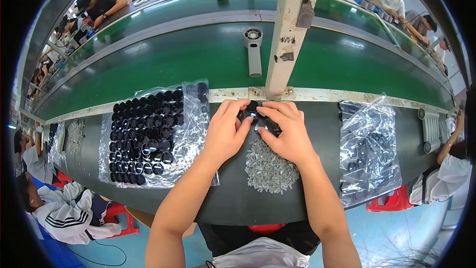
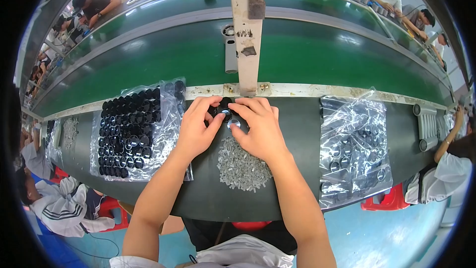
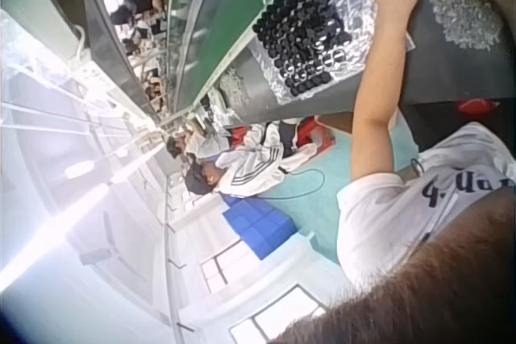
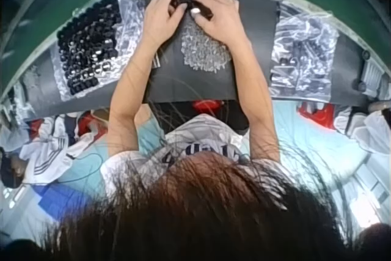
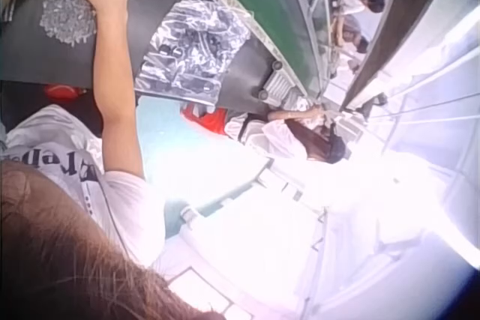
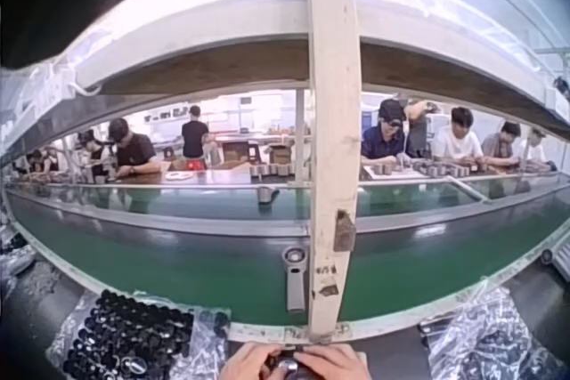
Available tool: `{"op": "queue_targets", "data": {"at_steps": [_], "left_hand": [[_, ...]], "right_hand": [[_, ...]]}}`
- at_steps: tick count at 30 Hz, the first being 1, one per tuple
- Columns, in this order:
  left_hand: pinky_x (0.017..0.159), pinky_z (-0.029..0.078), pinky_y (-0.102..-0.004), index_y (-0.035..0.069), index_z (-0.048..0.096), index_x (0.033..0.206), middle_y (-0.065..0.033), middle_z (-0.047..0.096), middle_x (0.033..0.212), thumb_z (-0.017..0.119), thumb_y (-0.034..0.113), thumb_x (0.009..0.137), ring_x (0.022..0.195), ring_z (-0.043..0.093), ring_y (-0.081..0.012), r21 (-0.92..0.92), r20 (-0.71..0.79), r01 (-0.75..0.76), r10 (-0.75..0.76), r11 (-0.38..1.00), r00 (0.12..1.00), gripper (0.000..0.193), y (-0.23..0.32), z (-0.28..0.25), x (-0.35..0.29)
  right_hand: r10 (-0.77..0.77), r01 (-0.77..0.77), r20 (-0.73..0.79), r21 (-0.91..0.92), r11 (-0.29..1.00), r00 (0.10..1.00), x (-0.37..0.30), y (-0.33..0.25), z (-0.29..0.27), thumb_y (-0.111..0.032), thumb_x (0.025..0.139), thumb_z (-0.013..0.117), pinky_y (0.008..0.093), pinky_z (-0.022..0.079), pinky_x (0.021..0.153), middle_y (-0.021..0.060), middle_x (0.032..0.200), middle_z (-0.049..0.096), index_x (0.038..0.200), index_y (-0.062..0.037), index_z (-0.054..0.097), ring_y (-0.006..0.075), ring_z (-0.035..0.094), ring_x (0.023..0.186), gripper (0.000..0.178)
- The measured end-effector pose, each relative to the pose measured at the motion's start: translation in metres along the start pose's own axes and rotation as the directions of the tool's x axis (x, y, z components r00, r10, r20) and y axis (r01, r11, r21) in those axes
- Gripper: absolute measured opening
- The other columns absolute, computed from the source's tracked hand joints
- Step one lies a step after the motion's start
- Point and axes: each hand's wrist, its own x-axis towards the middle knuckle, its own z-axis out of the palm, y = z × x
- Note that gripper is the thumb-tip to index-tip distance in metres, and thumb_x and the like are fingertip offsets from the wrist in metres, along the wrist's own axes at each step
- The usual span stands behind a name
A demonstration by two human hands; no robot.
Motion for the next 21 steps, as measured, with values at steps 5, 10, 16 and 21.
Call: {"op": "queue_targets", "data": {"at_steps": [5, 10, 16, 21], "left_hand": [[0.064, 0.053, -0.0272, 0.003, 0.067, 0.131, -0.0116, 0.068, 0.114, 0.074, -0.001, 0.096, 0.07, 0.065, -0.0127, -0.03, -0.071, -0.046, 0.043, 0.999, 0.997, 0.037, 0.002, -0.003, 0.002], [0.056, 0.049, -0.0226, 0.001, 0.066, 0.129, -0.0079, 0.065, 0.119, 0.07, -0.002, 0.101, 0.074, 0.064, -0.0073, -0.148, -0.165, -0.063, 0.039, 0.987, 0.986, 0.028, 0.004, -0.01, 0.003], [0.057, 0.051, -0.0255, 0.001, 0.067, 0.126, -0.0078, 0.068, 0.121, 0.07, 0.006, 0.103, 0.076, 0.066, -0.0076, -0.237, -0.093, 0.121, -0.146, 0.964, 0.985, 0.024, 0.017, -0.016, 0.026], [0.079, 0.058, -0.0444, 0.004, 0.065, 0.131, -0.0175, 0.068, 0.123, 0.074, 0.017, 0.098, 0.094, 0.071, -0.0299, 0.259, -0.147, -0.052, 0.092, 0.965, 0.985, 0.037, -0.02, -0.016, 0.091]], "right_hand": [[-0.023, 0.023, 0.022, -0.039, 0.999, 1.0, 0.0, -0.003, 0.0, -0.024, 0.076, 0.092, 0.0478, 0.041, 0.106, 0.0058, 0.142, 0.065, 0.117, -0.0132, 0.078, 0.0306, 0.055, 0.134, 0.045], [0.023, -0.022, 0.011, -0.044, 0.999, 1.0, -0.003, -0.001, -0.003, -0.026, 0.074, 0.093, 0.0492, 0.04, 0.107, 0.0065, 0.143, 0.063, 0.103, -0.0132, 0.076, 0.0316, 0.053, 0.137, 0.036], [-0.014, 0.015, 0.038, -0.041, 0.999, 0.999, -0.005, 0.008, 0.0, -0.02, 0.076, 0.09, 0.0488, 0.04, 0.104, 0.0035, 0.132, 0.066, 0.095, -0.0129, 0.073, 0.0285, 0.054, 0.133, 0.027], [0.033, -0.032, 0.023, -0.011, 0.999, 0.999, -0.001, 0.004, -0.003, -0.016, 0.078, 0.087, 0.0462, 0.041, 0.099, 0.0001, 0.119, 0.068, 0.093, -0.0127, 0.071, 0.0256, 0.058, 0.122, 0.022]]}}
